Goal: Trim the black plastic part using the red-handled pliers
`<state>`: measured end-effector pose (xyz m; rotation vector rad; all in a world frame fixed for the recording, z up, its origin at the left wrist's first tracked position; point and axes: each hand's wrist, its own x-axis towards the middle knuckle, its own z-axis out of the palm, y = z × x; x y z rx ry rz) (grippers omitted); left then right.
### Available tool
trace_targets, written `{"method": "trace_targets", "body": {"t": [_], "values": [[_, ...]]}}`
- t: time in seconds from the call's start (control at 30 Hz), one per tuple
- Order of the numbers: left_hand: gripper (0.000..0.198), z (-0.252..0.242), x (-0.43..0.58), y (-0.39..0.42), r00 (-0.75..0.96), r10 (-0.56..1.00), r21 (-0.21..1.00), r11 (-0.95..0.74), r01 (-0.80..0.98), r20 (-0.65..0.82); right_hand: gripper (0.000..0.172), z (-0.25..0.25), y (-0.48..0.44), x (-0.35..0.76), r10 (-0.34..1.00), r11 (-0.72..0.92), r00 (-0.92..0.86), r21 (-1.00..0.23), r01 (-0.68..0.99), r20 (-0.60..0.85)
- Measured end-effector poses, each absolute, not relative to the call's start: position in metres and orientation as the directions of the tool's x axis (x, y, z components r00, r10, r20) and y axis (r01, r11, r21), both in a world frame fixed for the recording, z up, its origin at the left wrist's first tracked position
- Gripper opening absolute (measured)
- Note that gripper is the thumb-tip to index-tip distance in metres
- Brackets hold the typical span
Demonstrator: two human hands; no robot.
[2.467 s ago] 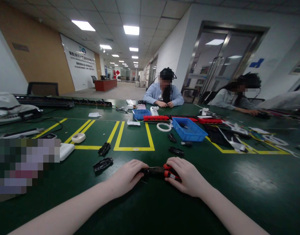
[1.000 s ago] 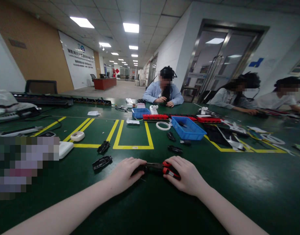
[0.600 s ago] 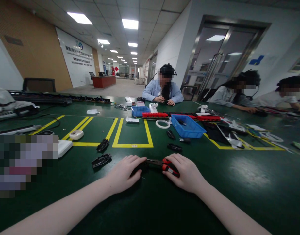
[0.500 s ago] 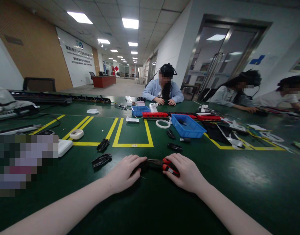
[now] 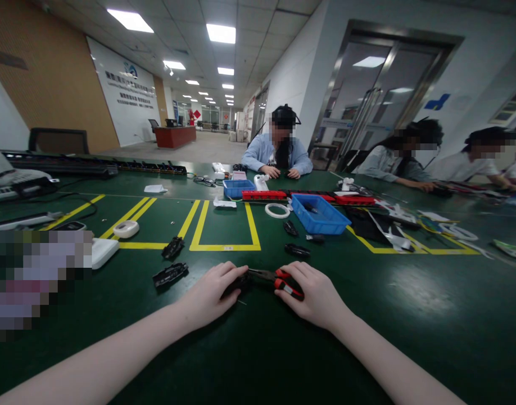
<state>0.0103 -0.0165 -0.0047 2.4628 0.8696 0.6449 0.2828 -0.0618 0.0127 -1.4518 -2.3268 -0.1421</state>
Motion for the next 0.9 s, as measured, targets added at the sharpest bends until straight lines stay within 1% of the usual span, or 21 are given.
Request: {"method": "trace_targets", "body": {"t": [0.2,0.4,0.77,0.9], "values": [[0.050,-0.0032,0.0095,-0.0170,0.694,0.674,0.568,-0.684,0.458,0.253,0.031,0.0139,-0.0636,0.2785,0.866,0.425,-0.360,-0.132,0.896,0.347],[0.044,-0.0018,0.0080,-0.0169,0.697,0.669,0.574,-0.686,0.446,0.258,0.031,0.0129,-0.0625,0.2799,0.848,0.444,-0.379,-0.104,0.890,0.371],[0.049,-0.0024,0.0074,-0.0162,0.693,0.665,0.595,-0.686,0.420,0.278,0.033,0.0123,-0.0631,0.2793,0.847,0.432,-0.362,-0.106,0.896,0.391],[0.048,-0.0023,0.0078,-0.0160,0.687,0.673,0.599,-0.679,0.425,0.276,0.032,0.0119,-0.0636,0.2782,0.854,0.425,-0.357,-0.111,0.898,0.380]]}}
